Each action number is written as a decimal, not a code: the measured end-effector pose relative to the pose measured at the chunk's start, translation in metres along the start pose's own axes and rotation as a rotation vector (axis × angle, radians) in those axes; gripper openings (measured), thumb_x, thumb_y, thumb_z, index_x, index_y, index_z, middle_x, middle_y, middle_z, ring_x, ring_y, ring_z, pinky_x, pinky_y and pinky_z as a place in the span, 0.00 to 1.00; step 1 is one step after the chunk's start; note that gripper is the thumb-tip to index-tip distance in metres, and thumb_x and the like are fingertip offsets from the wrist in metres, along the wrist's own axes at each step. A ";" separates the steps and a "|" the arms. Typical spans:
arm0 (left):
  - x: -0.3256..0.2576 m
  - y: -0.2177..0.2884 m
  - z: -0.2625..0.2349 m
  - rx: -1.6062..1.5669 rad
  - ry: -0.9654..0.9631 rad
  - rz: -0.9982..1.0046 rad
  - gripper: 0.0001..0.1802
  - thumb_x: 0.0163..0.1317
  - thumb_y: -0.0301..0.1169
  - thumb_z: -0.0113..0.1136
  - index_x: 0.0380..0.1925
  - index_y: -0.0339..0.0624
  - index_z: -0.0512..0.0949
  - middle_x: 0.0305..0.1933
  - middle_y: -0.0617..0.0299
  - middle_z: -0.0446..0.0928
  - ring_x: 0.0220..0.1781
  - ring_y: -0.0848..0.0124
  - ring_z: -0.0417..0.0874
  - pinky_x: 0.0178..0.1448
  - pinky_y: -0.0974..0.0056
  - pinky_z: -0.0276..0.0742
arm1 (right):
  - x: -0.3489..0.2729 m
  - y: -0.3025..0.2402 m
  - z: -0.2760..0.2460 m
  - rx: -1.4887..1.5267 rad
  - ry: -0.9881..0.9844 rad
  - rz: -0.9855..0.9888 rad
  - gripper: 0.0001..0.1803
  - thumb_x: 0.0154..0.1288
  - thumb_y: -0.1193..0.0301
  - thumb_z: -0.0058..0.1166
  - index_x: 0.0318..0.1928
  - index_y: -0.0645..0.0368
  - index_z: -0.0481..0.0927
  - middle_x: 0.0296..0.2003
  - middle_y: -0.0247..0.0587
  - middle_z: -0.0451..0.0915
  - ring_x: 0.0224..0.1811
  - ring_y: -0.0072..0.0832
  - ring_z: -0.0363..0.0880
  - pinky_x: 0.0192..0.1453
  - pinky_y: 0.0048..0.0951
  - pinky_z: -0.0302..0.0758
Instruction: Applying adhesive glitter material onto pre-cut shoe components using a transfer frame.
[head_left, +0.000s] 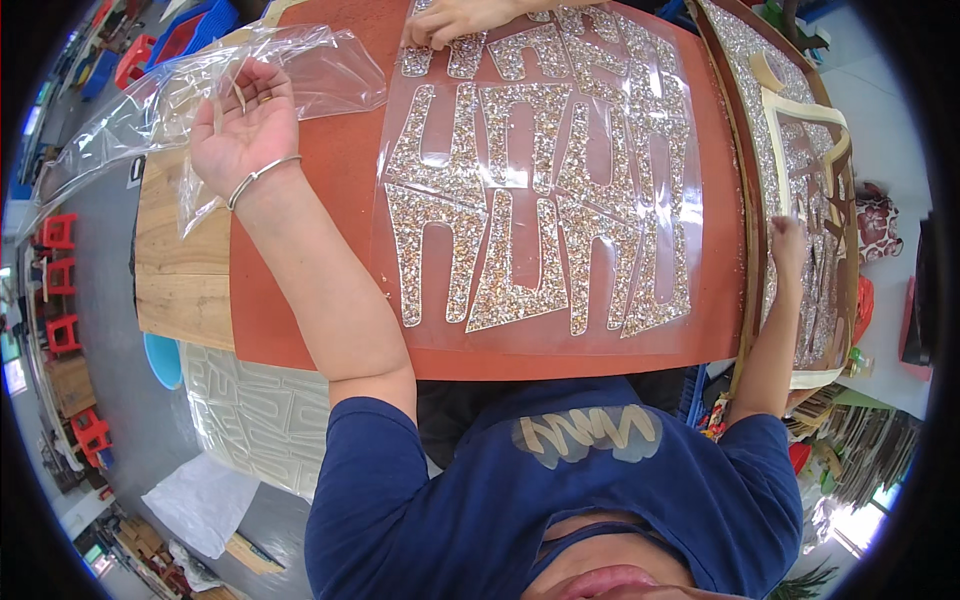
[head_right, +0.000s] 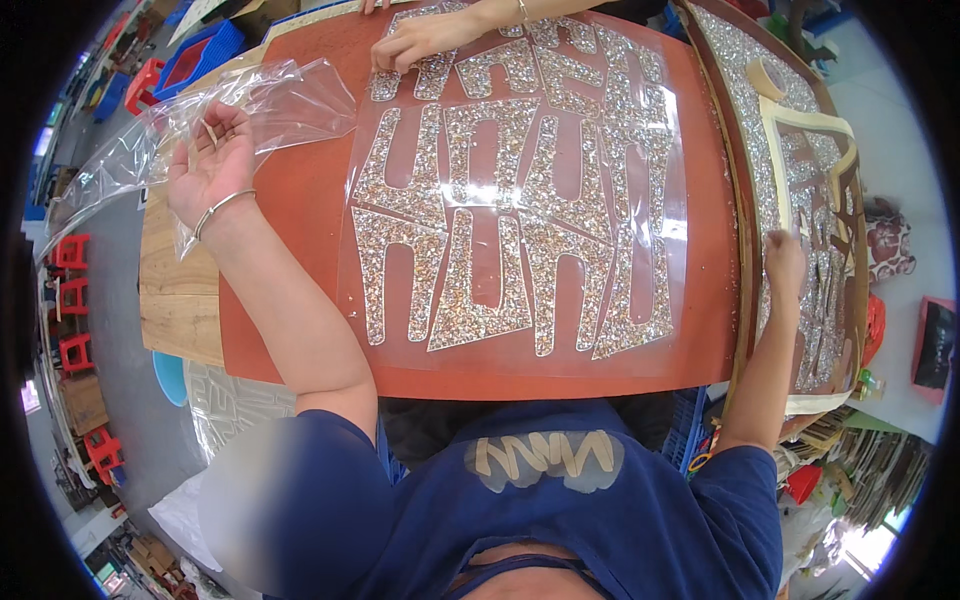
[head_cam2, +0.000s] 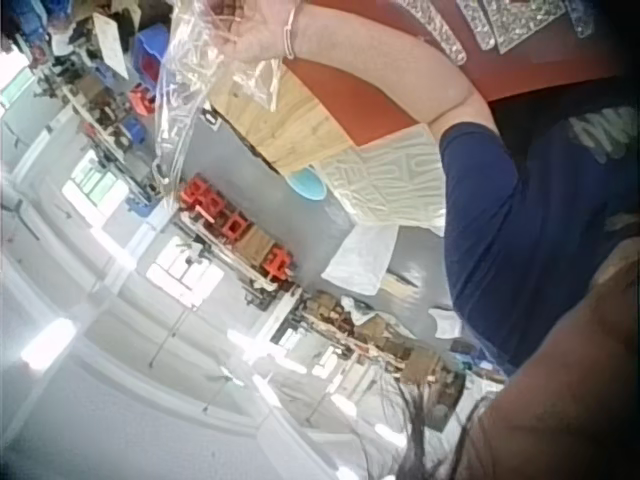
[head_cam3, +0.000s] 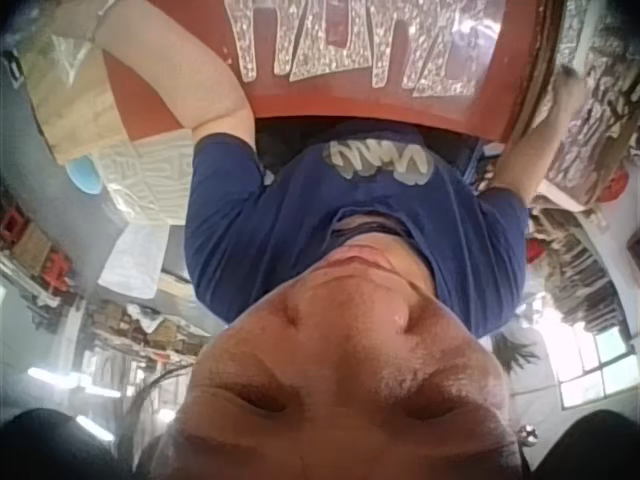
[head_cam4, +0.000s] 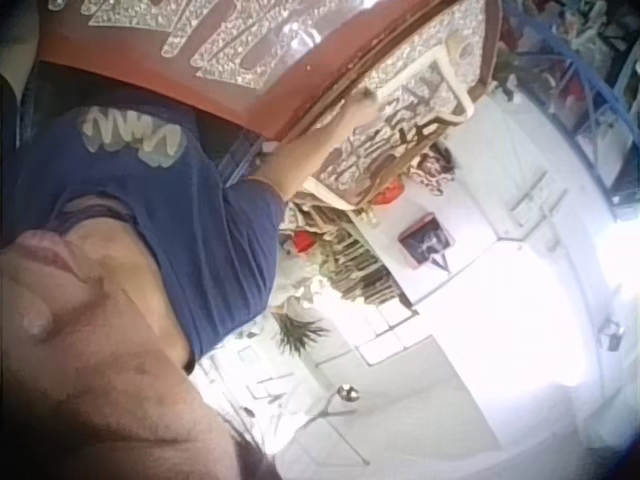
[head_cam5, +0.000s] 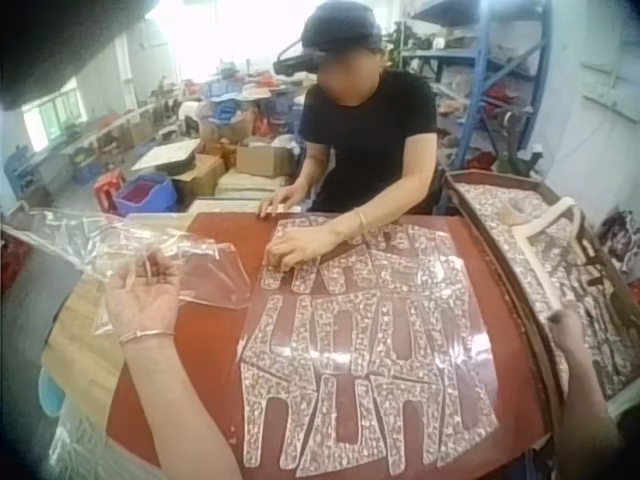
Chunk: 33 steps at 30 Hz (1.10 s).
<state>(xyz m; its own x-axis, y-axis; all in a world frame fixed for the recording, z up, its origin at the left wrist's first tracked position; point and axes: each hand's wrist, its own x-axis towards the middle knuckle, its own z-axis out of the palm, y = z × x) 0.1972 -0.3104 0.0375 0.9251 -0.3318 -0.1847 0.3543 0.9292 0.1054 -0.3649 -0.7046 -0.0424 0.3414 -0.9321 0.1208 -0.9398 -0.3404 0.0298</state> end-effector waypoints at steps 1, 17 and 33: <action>-0.001 0.001 0.001 0.004 -0.002 -0.007 0.15 0.60 0.33 0.42 0.36 0.28 0.65 0.37 0.46 0.67 0.41 0.57 0.70 0.46 0.51 0.71 | -0.004 0.018 0.010 0.001 -0.002 0.008 0.12 0.59 0.71 0.52 0.43 0.58 0.80 0.40 0.50 0.80 0.44 0.43 0.79 0.49 0.40 0.73; -0.006 0.001 -0.001 -0.012 -0.051 -0.047 0.15 0.60 0.32 0.42 0.37 0.27 0.66 0.37 0.46 0.68 0.40 0.58 0.71 0.46 0.52 0.70 | -0.060 -0.290 -0.002 0.969 -0.078 -0.523 0.07 0.60 0.73 0.57 0.38 0.62 0.81 0.32 0.32 0.78 0.33 0.17 0.73 0.36 0.20 0.69; -0.004 0.004 -0.002 -0.035 -0.062 -0.067 0.16 0.59 0.33 0.42 0.37 0.25 0.66 0.36 0.46 0.68 0.40 0.58 0.69 0.45 0.54 0.70 | -0.080 -0.403 0.022 0.716 0.265 -0.960 0.07 0.55 0.79 0.52 0.35 0.62 0.82 0.31 0.41 0.75 0.39 0.39 0.72 0.45 0.35 0.70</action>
<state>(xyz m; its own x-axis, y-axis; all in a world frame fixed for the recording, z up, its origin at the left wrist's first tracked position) 0.1949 -0.3046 0.0364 0.9065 -0.4020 -0.1290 0.4119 0.9092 0.0607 -0.0131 -0.4952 -0.0860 0.7992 -0.2400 0.5511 -0.0600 -0.9441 -0.3241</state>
